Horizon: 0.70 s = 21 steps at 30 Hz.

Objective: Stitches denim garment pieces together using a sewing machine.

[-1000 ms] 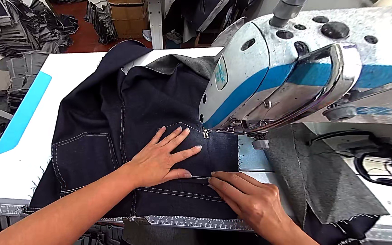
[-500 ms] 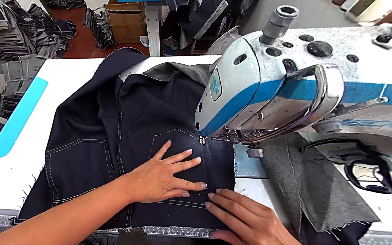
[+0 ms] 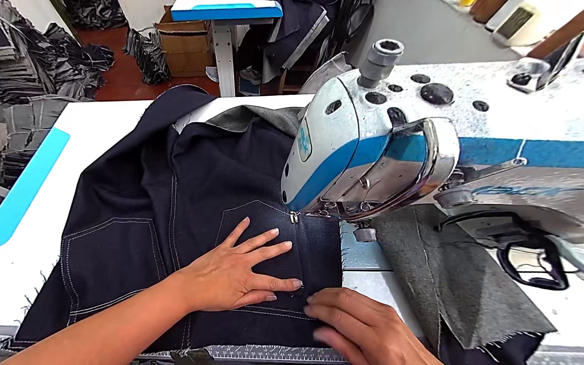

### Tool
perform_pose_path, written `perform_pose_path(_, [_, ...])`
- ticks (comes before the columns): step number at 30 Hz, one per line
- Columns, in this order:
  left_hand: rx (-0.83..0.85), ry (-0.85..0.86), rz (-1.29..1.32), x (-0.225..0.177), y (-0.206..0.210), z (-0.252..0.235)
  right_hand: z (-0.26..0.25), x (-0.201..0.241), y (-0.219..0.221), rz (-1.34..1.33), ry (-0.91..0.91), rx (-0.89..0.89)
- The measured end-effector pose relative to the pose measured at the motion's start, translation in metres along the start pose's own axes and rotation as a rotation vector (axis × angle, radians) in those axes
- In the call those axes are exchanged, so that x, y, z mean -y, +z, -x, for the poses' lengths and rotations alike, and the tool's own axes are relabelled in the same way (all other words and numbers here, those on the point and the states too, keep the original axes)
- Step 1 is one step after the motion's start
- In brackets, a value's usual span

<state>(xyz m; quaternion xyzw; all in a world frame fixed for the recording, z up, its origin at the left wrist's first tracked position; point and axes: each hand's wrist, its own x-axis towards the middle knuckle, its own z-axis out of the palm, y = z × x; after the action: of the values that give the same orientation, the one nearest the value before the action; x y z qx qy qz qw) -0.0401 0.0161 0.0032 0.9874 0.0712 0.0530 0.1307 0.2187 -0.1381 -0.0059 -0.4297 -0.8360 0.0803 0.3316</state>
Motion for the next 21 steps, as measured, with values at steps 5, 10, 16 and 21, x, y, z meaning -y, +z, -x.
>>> perform_pose_path(5, [-0.019,0.008,-0.006,0.000,0.000,0.000,-0.027,-0.006,0.012,0.230,0.188,-0.118])
perform_pose_path(10, [-0.017,0.008,-0.001,0.000,0.000,0.000,-0.044,-0.028,0.025,0.411,0.170,-0.093])
perform_pose_path(16, [-0.023,0.003,0.022,-0.001,0.000,0.000,-0.029,-0.008,0.020,0.488,0.065,-0.036])
perform_pose_path(21, [-0.045,0.016,0.010,0.001,0.002,-0.001,-0.037,-0.025,0.015,0.411,0.117,-0.053])
